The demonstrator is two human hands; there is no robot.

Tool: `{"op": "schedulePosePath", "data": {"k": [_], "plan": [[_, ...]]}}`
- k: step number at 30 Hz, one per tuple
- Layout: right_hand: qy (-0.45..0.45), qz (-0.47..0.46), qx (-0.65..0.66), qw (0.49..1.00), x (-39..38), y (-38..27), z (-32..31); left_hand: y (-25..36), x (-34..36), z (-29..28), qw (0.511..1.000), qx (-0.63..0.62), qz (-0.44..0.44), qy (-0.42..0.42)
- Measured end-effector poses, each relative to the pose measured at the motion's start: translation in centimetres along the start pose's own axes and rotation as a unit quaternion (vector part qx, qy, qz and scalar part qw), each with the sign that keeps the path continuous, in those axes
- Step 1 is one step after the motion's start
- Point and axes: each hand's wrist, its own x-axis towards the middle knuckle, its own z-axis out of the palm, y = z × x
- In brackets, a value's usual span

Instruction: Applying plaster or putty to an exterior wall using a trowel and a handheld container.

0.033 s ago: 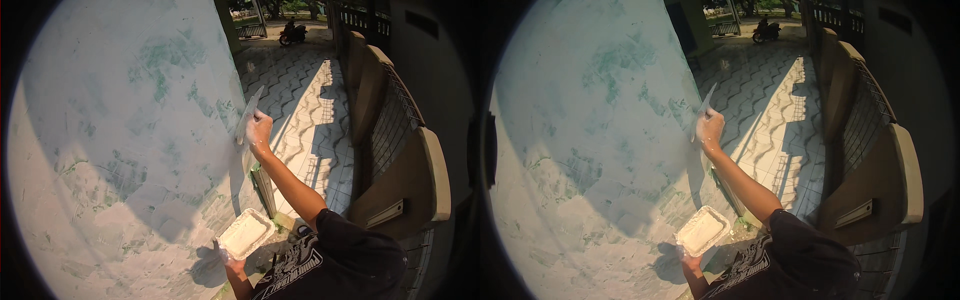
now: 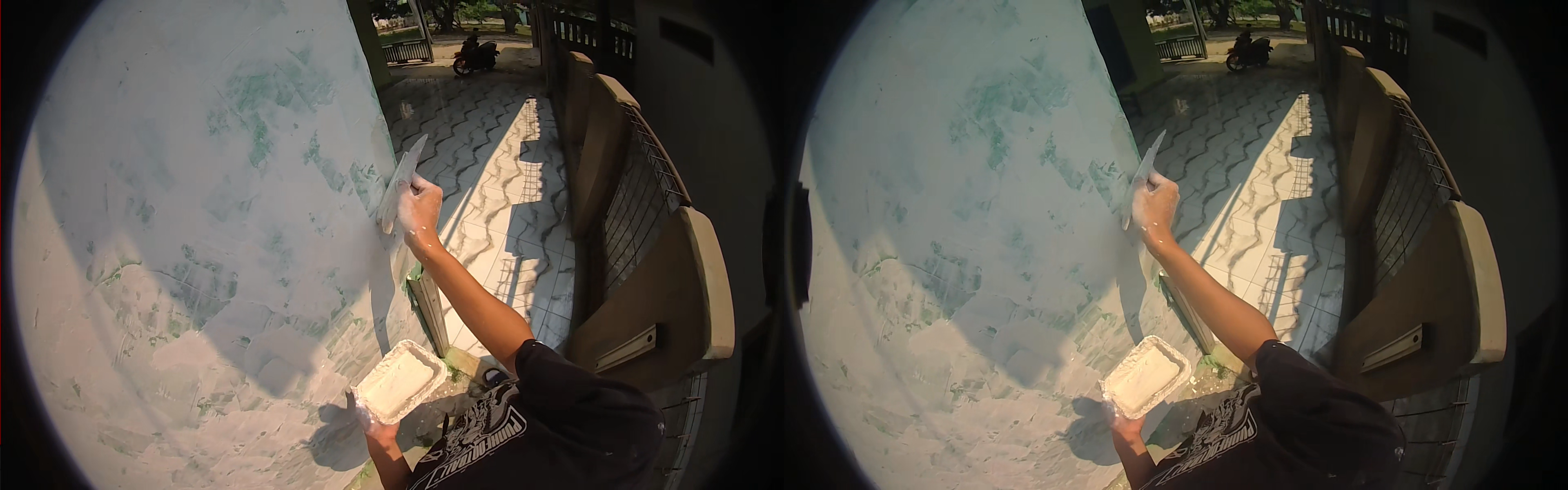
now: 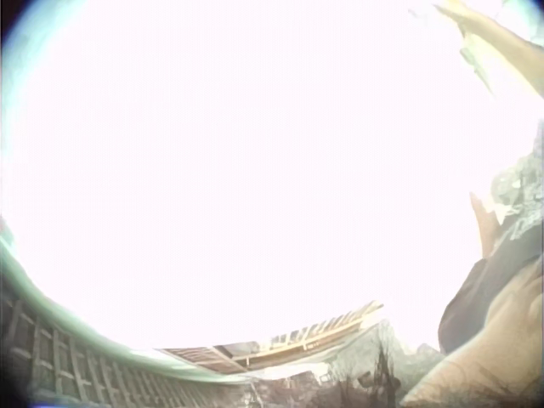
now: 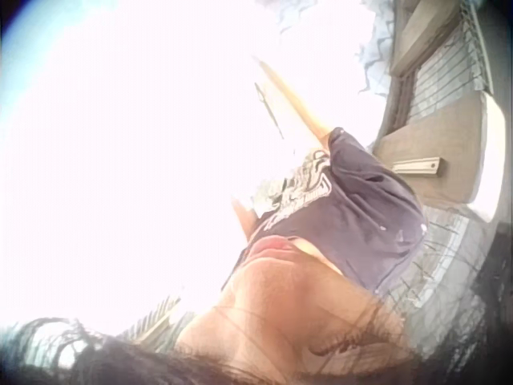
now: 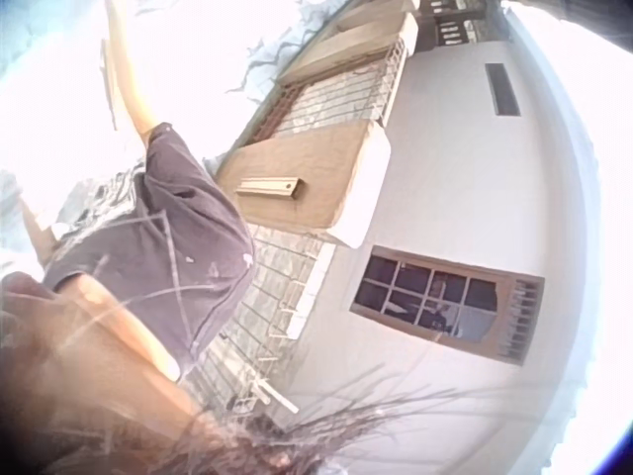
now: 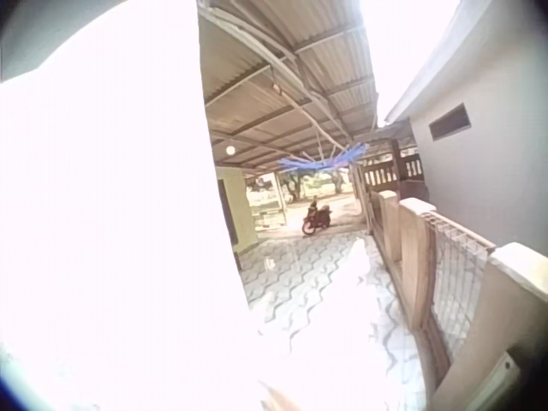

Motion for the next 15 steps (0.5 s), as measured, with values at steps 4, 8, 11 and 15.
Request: {"op": "schedulePosePath", "data": {"k": [4, 8, 11, 15], "plan": [[-0.056, -0.012, 0.209, 0.976, 2.3, -4.3, 0.2, 0.8, 0.5, 3.6, 0.994, -0.041, -0.095, 0.029], [-0.103, -0.036, 0.386, 0.916, 4.1, -5.9, -1.9, 0.5, 0.8, 3.9, 0.995, 0.002, -0.092, 0.031], [-0.070, -0.020, 0.351, 0.934, 2.7, -2.1, -5.3, 0.2, 0.4, 3.0, 0.997, -0.008, -0.077, 0.025], [-0.014, 0.099, 0.222, 0.970, -1.8, 8.3, -7.5, 0.7, -1.3, 1.4, 0.996, -0.048, -0.061, 0.036]]}}
